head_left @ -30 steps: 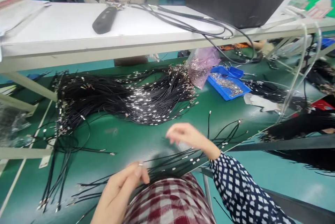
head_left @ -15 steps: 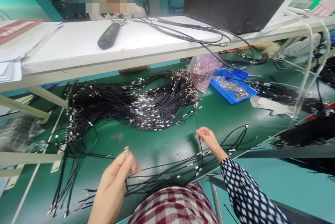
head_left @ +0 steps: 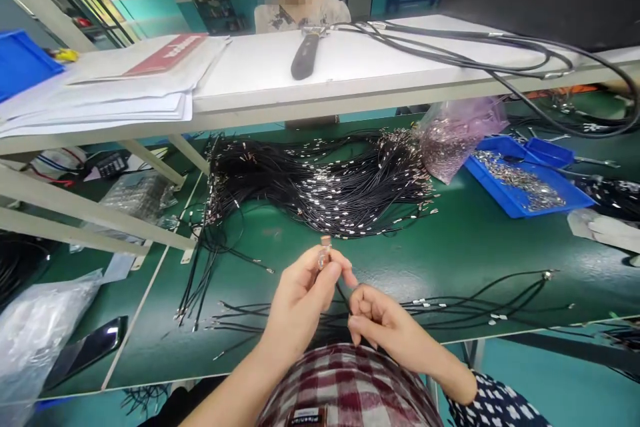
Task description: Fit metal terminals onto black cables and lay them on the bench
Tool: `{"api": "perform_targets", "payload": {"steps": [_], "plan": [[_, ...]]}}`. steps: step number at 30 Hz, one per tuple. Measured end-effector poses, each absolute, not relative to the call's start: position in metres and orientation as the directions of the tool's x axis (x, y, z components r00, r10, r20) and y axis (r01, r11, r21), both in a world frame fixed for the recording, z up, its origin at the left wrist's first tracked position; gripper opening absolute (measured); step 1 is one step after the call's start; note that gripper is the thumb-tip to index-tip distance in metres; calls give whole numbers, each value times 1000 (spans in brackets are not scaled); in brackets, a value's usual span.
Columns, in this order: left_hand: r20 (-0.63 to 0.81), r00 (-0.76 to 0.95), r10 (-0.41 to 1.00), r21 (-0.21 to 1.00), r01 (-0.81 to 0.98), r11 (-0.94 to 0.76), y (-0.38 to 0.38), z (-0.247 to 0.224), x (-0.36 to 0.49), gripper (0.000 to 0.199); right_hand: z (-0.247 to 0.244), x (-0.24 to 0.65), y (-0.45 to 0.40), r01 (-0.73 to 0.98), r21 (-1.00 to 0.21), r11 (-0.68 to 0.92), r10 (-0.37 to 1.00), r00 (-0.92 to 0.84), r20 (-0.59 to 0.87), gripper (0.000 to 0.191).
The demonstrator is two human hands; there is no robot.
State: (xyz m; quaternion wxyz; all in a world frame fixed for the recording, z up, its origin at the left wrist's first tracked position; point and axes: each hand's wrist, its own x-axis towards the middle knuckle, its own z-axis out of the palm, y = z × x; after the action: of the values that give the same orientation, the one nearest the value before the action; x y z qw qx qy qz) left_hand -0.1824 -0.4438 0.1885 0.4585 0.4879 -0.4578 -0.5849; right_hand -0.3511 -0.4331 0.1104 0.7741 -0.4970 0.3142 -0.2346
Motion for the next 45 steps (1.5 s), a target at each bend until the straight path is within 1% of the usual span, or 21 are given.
{"api": "perform_targets", "payload": {"steps": [2, 4, 5, 7, 9, 11, 13, 15, 17, 18, 20, 24, 26, 28, 30, 32, 34, 39, 41, 43, 45], "plan": [[-147, -96, -985, 985, 78, -154, -437, 191, -182, 19, 122, -353, -440, -74, -950, 303, -664, 699, -266, 18], [-160, -126, -979, 986, 24, -165, -432, 193, -181, 20, 141, -356, -449, -203, -973, 110, -729, 649, -218, 17], [-173, -154, -973, 985, 1, -175, -430, 193, -180, 21, 152, -357, -454, -238, -971, 14, -778, 607, -160, 17], [-205, -208, -957, 979, -34, -202, -427, 194, -178, 23, 176, -358, -464, -217, -971, -104, -852, 523, -25, 15], [-234, -237, -943, 972, -63, -225, -424, 194, -176, 27, 195, -356, -472, -134, -981, -143, -870, 489, 60, 21], [-245, -253, -936, 969, -87, -231, -423, 195, -176, 29, 205, -352, -477, -76, -988, -138, -853, 516, 79, 26], [-227, -257, -939, 972, -121, -202, -421, 195, -175, 28, 205, -346, -480, -13, -997, -81, -829, 556, 60, 29], [-199, -242, -950, 974, -159, -164, -419, 195, -175, 24, 198, -340, -482, 103, -993, 65, -797, 604, 10, 31], [-183, -219, -958, 972, -183, -144, -418, 195, -175, 22, 190, -336, -483, 209, -949, 236, -752, 657, -42, 34], [-182, -211, -960, 972, -186, -143, -417, 195, -175, 22, 187, -335, -484, 235, -925, 297, -730, 681, -61, 35], [-179, -205, -962, 974, -174, -144, -416, 195, -175, 22, 183, -334, -484, 255, -908, 333, -713, 698, -66, 35], [-154, -203, -967, 982, -143, -126, -418, 195, -177, 26, 186, -336, -481, 280, -922, 268, -733, 680, -7, 34], [-165, -189, -968, 981, -137, -141, -420, 194, -178, 29, 190, -337, -477, 270, -936, 225, -753, 658, 9, 33], [-201, -178, -963, 976, -116, -182, -420, 192, -178, 34, 195, -338, -472, 215, -967, 139, -787, 616, 24, 33], [-238, -188, -953, 970, -89, -225, -420, 191, -177, 38, 199, -338, -468, 121, -992, 35, -815, 577, 42, 32], [-262, -215, -941, 965, -64, -254, -420, 191, -175, 41, 201, -339, -465, 55, -998, -30, -819, 570, 56, 31], [-280, -243, -929, 959, -32, -281, -419, 190, -174, 41, 201, -339, -463, 52, -998, -25, -811, 583, 51, 30], [-339, -330, -881, 920, 81, -384, -419, 190, -175, 35, 196, -334, -463, 158, -985, 70, -786, 617, 43, 31], [-340, -349, -873, 910, 113, -400, -421, 191, -173, 30, 195, -336, -465, 152, -987, 58, -808, 588, 43, 31], [-335, -285, -898, 913, 138, -384, -424, 193, -166, 28, 193, -347, -470, 67, -997, -26, -862, 503, 57, 30], [-303, -105, -947, 937, 149, -317, -426, 194, -150, 30, 189, -374, -479, -48, -994, -97, -925, 372, 72, 26]]}}
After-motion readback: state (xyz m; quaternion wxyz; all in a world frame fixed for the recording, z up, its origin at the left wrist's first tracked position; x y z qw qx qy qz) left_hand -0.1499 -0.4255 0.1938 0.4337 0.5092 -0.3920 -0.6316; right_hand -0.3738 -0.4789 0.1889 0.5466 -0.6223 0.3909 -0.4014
